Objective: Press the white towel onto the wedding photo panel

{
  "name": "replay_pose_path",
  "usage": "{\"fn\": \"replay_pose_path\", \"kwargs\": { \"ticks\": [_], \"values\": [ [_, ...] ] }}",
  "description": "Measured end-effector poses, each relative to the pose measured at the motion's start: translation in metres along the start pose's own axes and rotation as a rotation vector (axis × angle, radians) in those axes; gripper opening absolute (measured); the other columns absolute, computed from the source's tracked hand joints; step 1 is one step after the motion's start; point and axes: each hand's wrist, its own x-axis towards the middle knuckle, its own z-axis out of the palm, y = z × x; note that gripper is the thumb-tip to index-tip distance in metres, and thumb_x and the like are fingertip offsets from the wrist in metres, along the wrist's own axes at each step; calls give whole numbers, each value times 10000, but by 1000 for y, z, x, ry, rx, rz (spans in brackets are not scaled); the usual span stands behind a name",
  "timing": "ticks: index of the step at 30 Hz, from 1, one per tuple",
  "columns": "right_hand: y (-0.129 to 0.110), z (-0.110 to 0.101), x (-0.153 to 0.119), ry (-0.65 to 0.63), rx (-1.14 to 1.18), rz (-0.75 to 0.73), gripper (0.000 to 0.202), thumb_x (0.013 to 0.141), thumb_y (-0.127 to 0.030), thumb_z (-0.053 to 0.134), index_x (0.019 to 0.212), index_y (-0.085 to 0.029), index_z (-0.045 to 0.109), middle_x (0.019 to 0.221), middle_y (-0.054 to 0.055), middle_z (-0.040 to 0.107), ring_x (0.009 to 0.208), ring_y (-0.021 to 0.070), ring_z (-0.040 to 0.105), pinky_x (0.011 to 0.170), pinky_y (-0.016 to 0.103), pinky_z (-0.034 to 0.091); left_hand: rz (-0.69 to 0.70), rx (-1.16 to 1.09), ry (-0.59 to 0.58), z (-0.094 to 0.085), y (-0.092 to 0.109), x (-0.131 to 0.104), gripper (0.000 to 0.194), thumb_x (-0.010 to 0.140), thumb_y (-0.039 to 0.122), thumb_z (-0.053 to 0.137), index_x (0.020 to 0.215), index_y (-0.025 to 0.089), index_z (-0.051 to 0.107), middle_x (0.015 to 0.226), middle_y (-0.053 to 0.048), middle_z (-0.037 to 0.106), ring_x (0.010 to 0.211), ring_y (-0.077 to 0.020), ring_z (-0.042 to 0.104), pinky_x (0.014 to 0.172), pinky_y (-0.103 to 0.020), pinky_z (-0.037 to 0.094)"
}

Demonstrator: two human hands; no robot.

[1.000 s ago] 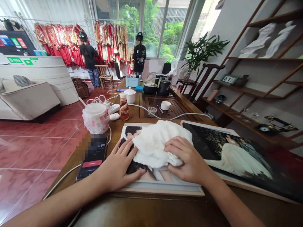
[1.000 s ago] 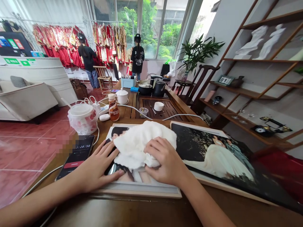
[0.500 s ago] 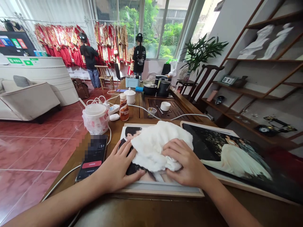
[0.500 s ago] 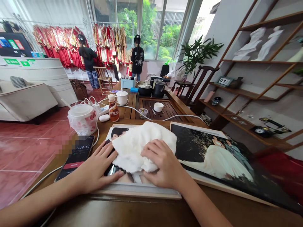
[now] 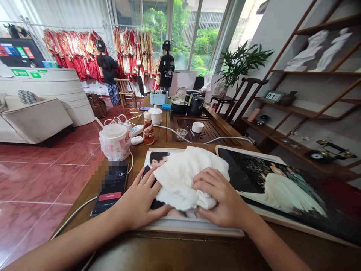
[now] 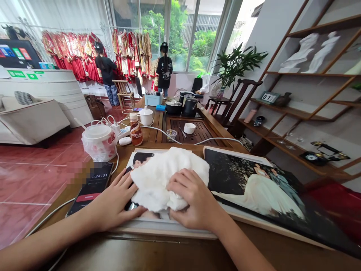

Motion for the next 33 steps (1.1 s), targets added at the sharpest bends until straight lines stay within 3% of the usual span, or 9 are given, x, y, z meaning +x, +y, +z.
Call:
{"fn": "replay_pose_path", "kwargs": {
  "ticks": [4, 11, 14, 18, 24, 31, 33],
  "values": [
    [-3, 0, 1, -21, 39, -28, 317, 663, -152, 647, 953, -216, 538, 971, 45, 600, 903, 235, 506, 828, 408, 399, 26, 8, -30, 4, -4, -1, 814, 823, 472, 649, 1510, 186, 319, 1568, -130, 287, 1454, -350, 178, 1168, -571, 149],
    [8, -1, -2, 26, -47, 38, 305, 673, -133, 647, 952, -209, 548, 966, 53, 601, 928, 251, 495, 832, 414, 387, -3, 9, 10, 0, 3, 1, 693, 956, 547, 465, 1518, 179, 297, 1589, -127, 230, 1458, -326, 179, 1174, -539, 161],
    [0, 1, 0, 2, 32, -18, 315, 666, -158, 665, 953, -209, 546, 969, 46, 594, 912, 238, 494, 830, 404, 386, 7, 24, -32, 0, 0, 2, 781, 906, 529, 543, 1526, 136, 277, 1573, -159, 261, 1458, -349, 163, 1172, -560, 142],
    [-1, 2, -1, -6, 57, -34, 330, 656, -140, 663, 958, -206, 545, 970, 40, 600, 905, 227, 499, 828, 393, 380, 37, 22, -50, 3, -4, 2, 824, 839, 500, 631, 1518, 167, 303, 1577, -137, 260, 1457, -356, 162, 1173, -566, 137],
    [13, 2, -2, 56, -36, 28, 317, 679, -130, 661, 968, -197, 549, 965, 50, 606, 929, 242, 486, 837, 404, 378, 5, 1, 22, 3, 1, 5, 685, 959, 548, 461, 1517, 182, 305, 1579, -122, 258, 1455, -327, 187, 1173, -544, 164],
    [5, 0, 0, -7, 80, -29, 325, 654, -135, 664, 947, -205, 542, 970, 38, 600, 902, 223, 495, 829, 389, 382, 47, -4, -6, 7, -6, 10, 818, 819, 466, 656, 1516, 194, 323, 1568, -118, 293, 1452, -361, 182, 1167, -574, 158],
    [10, 0, -1, 12, 37, -6, 318, 656, -121, 657, 941, -204, 543, 961, 37, 604, 908, 226, 496, 835, 392, 380, 43, 4, 18, 7, -5, 10, 780, 851, 467, 628, 1514, 192, 323, 1568, -114, 295, 1452, -353, 186, 1170, -564, 162]
  ]
}}
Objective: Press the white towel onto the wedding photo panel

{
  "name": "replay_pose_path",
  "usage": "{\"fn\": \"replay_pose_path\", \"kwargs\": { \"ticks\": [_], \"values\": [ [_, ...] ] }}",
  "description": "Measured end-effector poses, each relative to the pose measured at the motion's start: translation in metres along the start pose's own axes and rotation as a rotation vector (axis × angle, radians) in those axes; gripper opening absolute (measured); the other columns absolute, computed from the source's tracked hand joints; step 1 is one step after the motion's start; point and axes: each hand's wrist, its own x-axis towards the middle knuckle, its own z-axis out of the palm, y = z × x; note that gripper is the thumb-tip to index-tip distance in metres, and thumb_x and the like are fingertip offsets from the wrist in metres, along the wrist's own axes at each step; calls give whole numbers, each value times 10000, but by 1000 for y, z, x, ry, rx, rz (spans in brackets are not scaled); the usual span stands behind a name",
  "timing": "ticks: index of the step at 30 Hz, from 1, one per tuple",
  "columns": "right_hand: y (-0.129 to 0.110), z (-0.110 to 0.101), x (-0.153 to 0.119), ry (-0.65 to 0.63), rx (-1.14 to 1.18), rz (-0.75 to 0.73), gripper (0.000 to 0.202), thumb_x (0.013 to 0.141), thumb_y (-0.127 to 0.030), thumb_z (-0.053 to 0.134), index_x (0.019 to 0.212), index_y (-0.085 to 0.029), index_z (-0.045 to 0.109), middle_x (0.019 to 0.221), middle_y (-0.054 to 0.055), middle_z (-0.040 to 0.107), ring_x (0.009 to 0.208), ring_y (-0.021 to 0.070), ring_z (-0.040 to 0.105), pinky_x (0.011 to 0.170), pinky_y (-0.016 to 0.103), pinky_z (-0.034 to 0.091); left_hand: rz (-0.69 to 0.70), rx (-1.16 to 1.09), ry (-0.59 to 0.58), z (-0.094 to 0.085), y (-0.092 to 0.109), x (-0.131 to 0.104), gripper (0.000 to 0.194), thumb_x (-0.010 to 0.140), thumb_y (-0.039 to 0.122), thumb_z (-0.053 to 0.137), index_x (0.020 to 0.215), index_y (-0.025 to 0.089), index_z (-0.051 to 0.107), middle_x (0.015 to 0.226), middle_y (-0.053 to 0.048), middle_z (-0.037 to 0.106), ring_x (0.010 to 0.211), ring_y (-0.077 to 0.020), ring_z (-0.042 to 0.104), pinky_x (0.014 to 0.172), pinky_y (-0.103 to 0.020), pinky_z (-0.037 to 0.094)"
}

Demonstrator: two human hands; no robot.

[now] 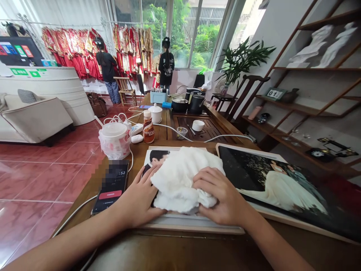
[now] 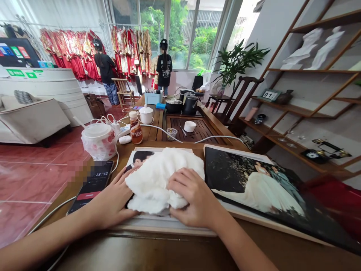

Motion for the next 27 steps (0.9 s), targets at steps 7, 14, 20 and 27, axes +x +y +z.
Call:
{"fn": "replay_pose_path", "kwargs": {
  "ticks": [7, 14, 20, 27],
  "values": [
    [6, 0, -1, 20, -30, 8, 326, 666, -134, 673, 958, -201, 544, 971, 44, 602, 924, 234, 492, 850, 403, 376, -30, -3, 6, -1, 4, 2, 703, 934, 541, 505, 1507, 174, 331, 1578, -133, 260, 1454, -339, 188, 1169, -556, 169],
    [4, -1, -2, 0, -16, 3, 319, 655, -122, 665, 940, -203, 547, 955, 35, 606, 912, 225, 499, 837, 388, 380, -16, -8, -3, 2, 1, 2, 773, 864, 498, 599, 1512, 177, 324, 1564, -130, 295, 1444, -348, 212, 1165, -556, 176],
    [8, -3, -1, 12, -50, 16, 302, 675, -141, 672, 947, -200, 553, 969, 47, 602, 933, 237, 496, 845, 397, 387, -44, -6, -1, -2, 5, 5, 691, 929, 534, 518, 1501, 187, 345, 1553, -123, 317, 1444, -343, 213, 1168, -553, 173],
    [2, 1, -1, -3, -16, -15, 316, 660, -134, 656, 951, -201, 552, 963, 47, 607, 914, 231, 509, 839, 396, 404, -24, -4, -40, 1, 1, 1, 786, 866, 501, 598, 1518, 172, 308, 1572, -142, 274, 1454, -352, 179, 1170, -563, 144]
  ]
}}
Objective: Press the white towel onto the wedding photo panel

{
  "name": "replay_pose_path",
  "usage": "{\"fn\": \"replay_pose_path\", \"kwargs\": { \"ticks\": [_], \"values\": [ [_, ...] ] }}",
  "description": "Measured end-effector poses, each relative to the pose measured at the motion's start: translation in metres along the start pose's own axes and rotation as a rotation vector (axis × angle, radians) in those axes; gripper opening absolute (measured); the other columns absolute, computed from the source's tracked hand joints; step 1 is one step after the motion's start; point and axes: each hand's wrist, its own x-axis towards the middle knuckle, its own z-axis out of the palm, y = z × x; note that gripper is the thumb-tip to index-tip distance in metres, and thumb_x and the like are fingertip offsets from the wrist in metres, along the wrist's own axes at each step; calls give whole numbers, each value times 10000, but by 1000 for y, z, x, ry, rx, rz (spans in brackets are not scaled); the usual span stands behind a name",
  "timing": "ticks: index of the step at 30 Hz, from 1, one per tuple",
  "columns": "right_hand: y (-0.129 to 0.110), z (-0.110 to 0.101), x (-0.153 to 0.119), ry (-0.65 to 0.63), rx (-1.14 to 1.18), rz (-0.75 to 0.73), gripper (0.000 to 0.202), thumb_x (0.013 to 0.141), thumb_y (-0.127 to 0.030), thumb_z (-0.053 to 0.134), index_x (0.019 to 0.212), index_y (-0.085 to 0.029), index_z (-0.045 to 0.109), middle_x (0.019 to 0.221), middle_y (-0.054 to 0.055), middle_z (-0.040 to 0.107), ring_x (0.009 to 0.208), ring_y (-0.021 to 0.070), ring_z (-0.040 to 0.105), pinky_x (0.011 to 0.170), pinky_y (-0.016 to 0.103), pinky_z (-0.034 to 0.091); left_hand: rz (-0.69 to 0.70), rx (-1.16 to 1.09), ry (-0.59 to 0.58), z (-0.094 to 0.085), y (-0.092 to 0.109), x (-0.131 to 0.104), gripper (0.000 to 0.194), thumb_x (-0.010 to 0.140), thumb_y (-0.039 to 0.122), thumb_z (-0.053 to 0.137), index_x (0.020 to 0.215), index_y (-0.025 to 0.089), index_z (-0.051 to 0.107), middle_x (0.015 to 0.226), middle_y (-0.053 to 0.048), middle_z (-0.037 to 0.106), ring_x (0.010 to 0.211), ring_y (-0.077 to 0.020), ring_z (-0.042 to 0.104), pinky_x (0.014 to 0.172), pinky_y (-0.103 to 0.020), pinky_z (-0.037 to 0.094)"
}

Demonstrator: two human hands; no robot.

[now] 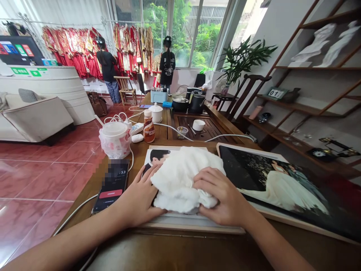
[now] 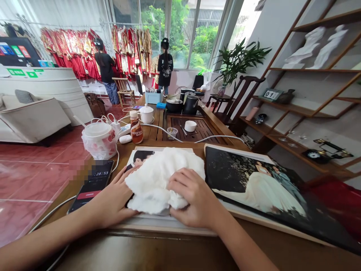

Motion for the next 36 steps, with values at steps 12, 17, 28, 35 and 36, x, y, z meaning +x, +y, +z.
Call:
{"fn": "replay_pose_path", "kwargs": {
  "ticks": [12, 17, 28, 35, 36],
  "values": [
    [-8, -2, 3, -20, 29, -11, 344, 638, -136, 668, 954, -208, 553, 968, 42, 605, 906, 227, 513, 833, 393, 405, 10, -10, -3, -6, -1, -3, 781, 820, 488, 661, 1491, 209, 374, 1547, -111, 340, 1451, -359, 188, 1169, -570, 154],
    [3, -3, 1, 37, -92, 63, 322, 668, -128, 656, 964, -207, 558, 968, 60, 609, 929, 254, 511, 821, 407, 402, -10, -13, 65, -7, 6, -5, 687, 941, 540, 505, 1508, 196, 327, 1567, -116, 294, 1447, -334, 213, 1170, -554, 170],
    [-8, -2, 3, -3, -18, 21, 318, 661, -129, 659, 952, -209, 558, 959, 46, 608, 918, 237, 514, 839, 408, 409, -4, -13, 11, -8, 1, -10, 772, 872, 506, 599, 1511, 171, 323, 1561, -137, 302, 1451, -342, 195, 1175, -552, 143],
    [-10, -2, 2, 12, -34, 14, 318, 654, -147, 664, 946, -212, 556, 959, 52, 608, 910, 241, 521, 825, 402, 421, -2, -20, 50, -10, 4, -10, 681, 913, 520, 554, 1490, 207, 371, 1548, -112, 333, 1441, -351, 220, 1167, -560, 175],
    [-13, -1, 2, -5, -4, 0, 328, 648, -144, 666, 948, -213, 554, 959, 48, 605, 906, 237, 520, 825, 400, 420, 4, -17, 29, -9, 2, -10, 701, 888, 511, 586, 1485, 206, 382, 1546, -114, 339, 1443, -356, 213, 1168, -563, 167]
  ]
}}
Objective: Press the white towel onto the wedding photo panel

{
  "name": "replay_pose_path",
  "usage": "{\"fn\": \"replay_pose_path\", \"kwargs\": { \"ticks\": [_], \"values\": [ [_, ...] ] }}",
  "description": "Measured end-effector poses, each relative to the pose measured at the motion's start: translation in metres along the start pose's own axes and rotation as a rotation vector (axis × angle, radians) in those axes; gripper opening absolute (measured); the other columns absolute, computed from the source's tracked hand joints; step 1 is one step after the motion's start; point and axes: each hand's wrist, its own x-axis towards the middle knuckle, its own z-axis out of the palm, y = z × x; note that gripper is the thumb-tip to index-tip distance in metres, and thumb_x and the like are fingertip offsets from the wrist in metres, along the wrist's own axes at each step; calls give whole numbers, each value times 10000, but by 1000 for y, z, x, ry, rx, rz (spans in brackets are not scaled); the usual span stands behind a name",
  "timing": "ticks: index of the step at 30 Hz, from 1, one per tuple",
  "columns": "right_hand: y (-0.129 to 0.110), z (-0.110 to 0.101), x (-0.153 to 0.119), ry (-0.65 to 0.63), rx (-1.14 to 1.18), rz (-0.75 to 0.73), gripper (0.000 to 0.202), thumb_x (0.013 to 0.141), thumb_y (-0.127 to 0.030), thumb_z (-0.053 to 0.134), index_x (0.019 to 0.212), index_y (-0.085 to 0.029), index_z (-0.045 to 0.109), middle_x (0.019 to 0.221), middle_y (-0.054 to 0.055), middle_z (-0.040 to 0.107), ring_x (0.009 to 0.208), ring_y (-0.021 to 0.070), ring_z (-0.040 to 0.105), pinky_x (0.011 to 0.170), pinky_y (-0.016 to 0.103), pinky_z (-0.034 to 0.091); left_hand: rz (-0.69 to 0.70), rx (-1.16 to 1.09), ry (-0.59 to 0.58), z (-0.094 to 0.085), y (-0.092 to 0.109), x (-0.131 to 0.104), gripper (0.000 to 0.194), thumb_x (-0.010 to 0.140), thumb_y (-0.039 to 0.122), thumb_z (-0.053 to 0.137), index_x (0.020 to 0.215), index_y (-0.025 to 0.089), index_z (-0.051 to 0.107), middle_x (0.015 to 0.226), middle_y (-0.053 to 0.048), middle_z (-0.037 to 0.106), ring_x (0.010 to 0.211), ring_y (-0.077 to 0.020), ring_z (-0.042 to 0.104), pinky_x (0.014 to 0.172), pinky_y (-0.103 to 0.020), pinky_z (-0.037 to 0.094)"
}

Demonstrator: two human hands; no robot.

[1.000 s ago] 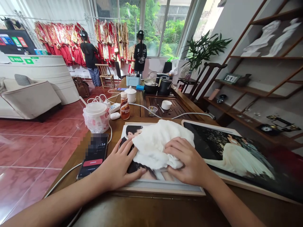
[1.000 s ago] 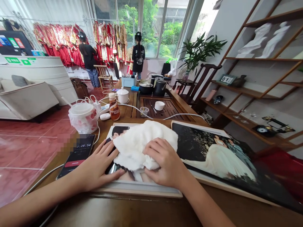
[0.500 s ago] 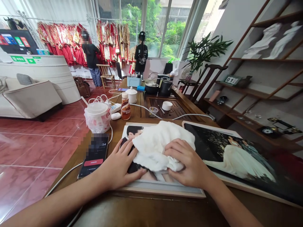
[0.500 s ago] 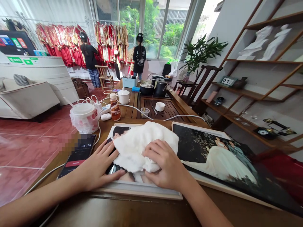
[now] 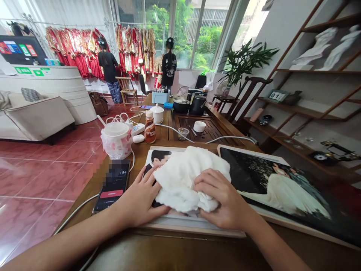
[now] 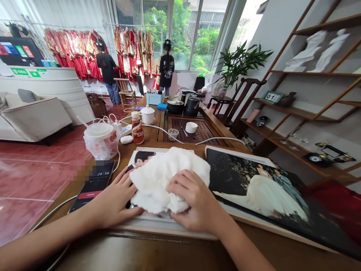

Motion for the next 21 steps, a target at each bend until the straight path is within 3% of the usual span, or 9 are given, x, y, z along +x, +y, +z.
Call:
{"fn": "replay_pose_path", "kwargs": {
  "ticks": [3, 10, 17, 21],
  "values": [
    [-2, 2, 0, -18, 35, -17, 341, 643, -129, 664, 954, -213, 550, 958, 42, 605, 898, 230, 518, 825, 398, 418, 18, 13, -35, 3, -3, -1, 768, 828, 481, 650, 1487, 196, 377, 1560, -123, 309, 1451, -361, 183, 1169, -566, 159],
    [11, -1, -2, 47, -97, 54, 307, 681, -148, 656, 965, -214, 558, 971, 66, 612, 921, 258, 524, 812, 419, 427, -2, -2, 59, 1, 3, 1, 654, 943, 527, 511, 1492, 207, 355, 1553, -111, 321, 1440, -337, 233, 1168, -553, 183],
    [-1, 2, 1, -2, 4, -14, 321, 654, -146, 655, 951, -216, 556, 959, 47, 611, 892, 233, 524, 814, 402, 417, 17, 11, -24, 4, -3, -1, 799, 829, 489, 646, 1499, 172, 350, 1558, -138, 307, 1449, -361, 193, 1164, -575, 167],
    [11, -1, -2, 42, -99, 69, 305, 674, -137, 654, 956, -210, 565, 958, 56, 612, 914, 252, 516, 805, 410, 404, -12, 6, 11, 3, 2, 1, 705, 932, 537, 514, 1511, 185, 320, 1561, -119, 304, 1450, -329, 205, 1174, -546, 163]
  ]
}}
